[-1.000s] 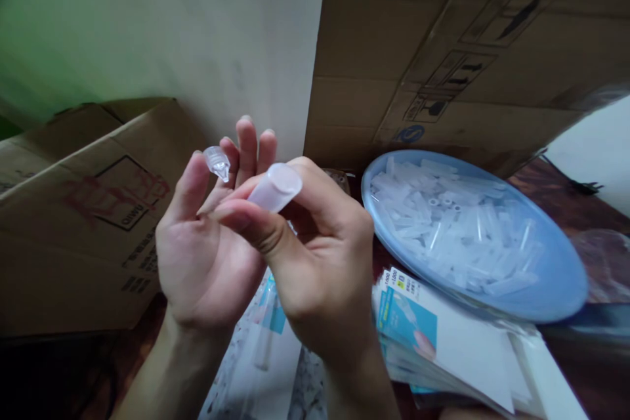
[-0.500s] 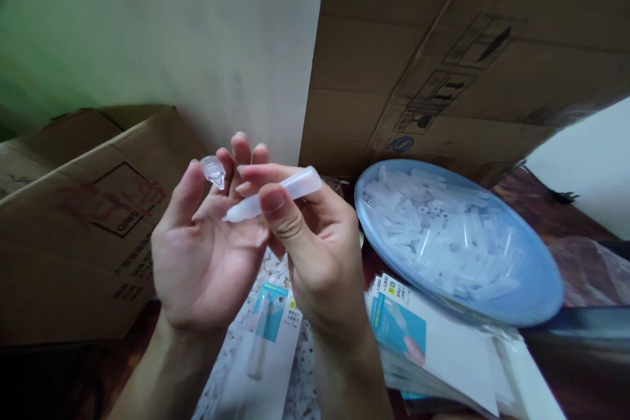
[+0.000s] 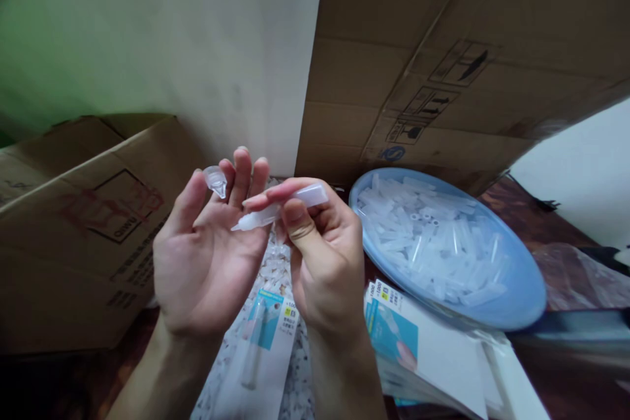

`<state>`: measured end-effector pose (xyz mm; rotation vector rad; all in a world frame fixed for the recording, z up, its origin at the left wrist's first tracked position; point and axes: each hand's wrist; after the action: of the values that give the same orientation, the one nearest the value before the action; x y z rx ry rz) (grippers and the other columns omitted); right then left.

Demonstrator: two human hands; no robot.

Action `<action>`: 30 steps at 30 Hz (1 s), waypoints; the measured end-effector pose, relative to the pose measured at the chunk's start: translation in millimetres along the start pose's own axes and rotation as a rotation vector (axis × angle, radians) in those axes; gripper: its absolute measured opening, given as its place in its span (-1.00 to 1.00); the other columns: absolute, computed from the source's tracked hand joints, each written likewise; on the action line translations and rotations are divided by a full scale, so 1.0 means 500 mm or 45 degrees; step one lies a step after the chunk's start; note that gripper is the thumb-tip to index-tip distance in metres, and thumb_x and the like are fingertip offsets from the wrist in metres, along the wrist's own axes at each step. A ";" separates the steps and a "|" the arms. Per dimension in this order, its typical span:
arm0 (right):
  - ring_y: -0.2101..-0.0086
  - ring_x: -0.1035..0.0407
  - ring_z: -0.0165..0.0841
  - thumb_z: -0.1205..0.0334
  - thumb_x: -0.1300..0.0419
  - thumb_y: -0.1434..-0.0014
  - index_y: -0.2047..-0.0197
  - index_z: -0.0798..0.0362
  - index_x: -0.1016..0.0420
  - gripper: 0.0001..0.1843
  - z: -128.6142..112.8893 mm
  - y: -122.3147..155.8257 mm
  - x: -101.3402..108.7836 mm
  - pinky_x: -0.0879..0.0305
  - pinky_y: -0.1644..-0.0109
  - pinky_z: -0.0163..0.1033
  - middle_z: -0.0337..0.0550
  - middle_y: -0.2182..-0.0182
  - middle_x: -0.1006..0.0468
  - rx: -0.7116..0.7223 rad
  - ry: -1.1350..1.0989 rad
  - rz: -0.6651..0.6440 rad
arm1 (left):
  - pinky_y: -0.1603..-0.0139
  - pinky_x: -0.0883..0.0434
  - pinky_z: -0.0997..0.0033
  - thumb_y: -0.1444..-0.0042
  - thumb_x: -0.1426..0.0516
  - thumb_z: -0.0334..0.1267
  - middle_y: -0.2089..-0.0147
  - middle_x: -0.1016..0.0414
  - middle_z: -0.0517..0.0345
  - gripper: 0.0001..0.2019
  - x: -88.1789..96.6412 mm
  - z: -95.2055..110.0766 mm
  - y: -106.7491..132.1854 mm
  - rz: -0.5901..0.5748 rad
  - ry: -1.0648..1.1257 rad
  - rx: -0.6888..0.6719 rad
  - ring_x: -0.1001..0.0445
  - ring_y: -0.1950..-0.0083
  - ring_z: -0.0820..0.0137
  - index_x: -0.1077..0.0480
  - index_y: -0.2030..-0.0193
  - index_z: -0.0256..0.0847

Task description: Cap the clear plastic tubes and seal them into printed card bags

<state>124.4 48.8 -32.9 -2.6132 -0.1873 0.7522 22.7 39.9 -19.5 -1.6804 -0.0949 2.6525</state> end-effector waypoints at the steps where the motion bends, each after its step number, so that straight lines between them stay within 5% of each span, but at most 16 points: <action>1: 0.32 -0.53 -0.37 0.25 -0.29 -0.36 0.21 -0.08 -0.69 -0.88 -0.001 0.000 0.001 -0.46 0.22 -0.29 -0.23 0.32 -0.71 0.016 0.001 0.015 | -0.37 -0.46 0.19 -0.53 0.11 -0.13 -0.14 -0.66 0.16 -0.54 -0.002 -0.001 0.001 0.005 0.021 0.012 -0.44 -0.41 0.21 -0.58 0.19 -0.13; 5: 0.42 -0.43 -0.43 0.22 -0.28 -0.37 0.14 -0.09 -0.69 -0.88 -0.008 -0.001 0.006 -0.39 0.33 -0.32 -0.23 0.25 -0.72 0.005 0.036 -0.034 | -0.40 -0.43 0.13 -0.53 0.11 -0.14 -0.15 -0.66 0.13 -0.55 0.000 -0.001 0.000 -0.022 -0.055 0.000 -0.45 -0.40 0.19 -0.57 0.19 -0.14; 10: 0.30 -0.53 -0.35 0.18 -0.30 -0.36 -0.08 -0.11 -0.59 -0.77 -0.013 -0.001 0.004 -0.46 0.22 -0.23 -0.15 0.11 -0.74 -0.032 0.046 -0.098 | -0.30 -0.54 0.02 -0.53 0.18 -0.08 -0.32 -0.54 0.07 -0.54 0.019 0.006 -0.009 -0.150 -0.530 -0.168 -0.46 -0.39 0.16 -0.53 0.03 -0.10; 14: 0.31 -0.52 -0.33 0.20 -0.33 -0.31 0.05 -0.11 -0.51 -0.85 -0.013 0.000 0.000 -0.47 0.20 -0.20 -0.14 0.09 -0.74 -0.054 0.038 -0.050 | -0.22 -0.59 0.07 -0.54 0.23 0.02 -0.36 -0.49 0.03 -0.50 0.032 0.013 -0.010 -0.217 -0.893 -0.308 -0.44 -0.40 0.14 -0.48 -0.14 -0.08; 22: 0.39 -0.40 -0.46 0.27 -0.34 -0.28 0.10 -0.08 -0.56 -0.87 -0.017 -0.002 0.001 -0.42 0.26 -0.30 -0.16 0.03 -0.67 -0.094 -0.016 -0.079 | 0.03 -0.62 0.30 -0.43 -0.11 -0.04 -0.07 -0.64 0.05 -0.73 0.032 0.014 -0.015 0.004 -0.760 -0.479 -0.61 -0.02 0.30 -0.59 0.01 -0.08; 30: 0.41 -0.38 -0.45 0.23 -0.34 -0.28 0.08 -0.08 -0.56 -0.85 -0.017 -0.005 0.009 -0.37 0.36 -0.33 -0.20 0.16 -0.61 -0.066 0.037 0.004 | 0.10 -0.53 0.38 -0.36 -0.23 -0.02 0.16 -0.58 0.11 -0.72 0.057 0.025 -0.026 0.043 -1.127 -0.773 -0.52 0.18 0.39 -0.60 -0.10 -0.03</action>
<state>132.7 49.0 -27.7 -2.6721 -0.1968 0.7188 -1.1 53.0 -39.5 -0.3718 -0.9329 3.3585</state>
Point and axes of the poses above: each hand's wrist, its own y-axis away from the middle knuckle, its own x-axis out of the back of the hand, z = x × y
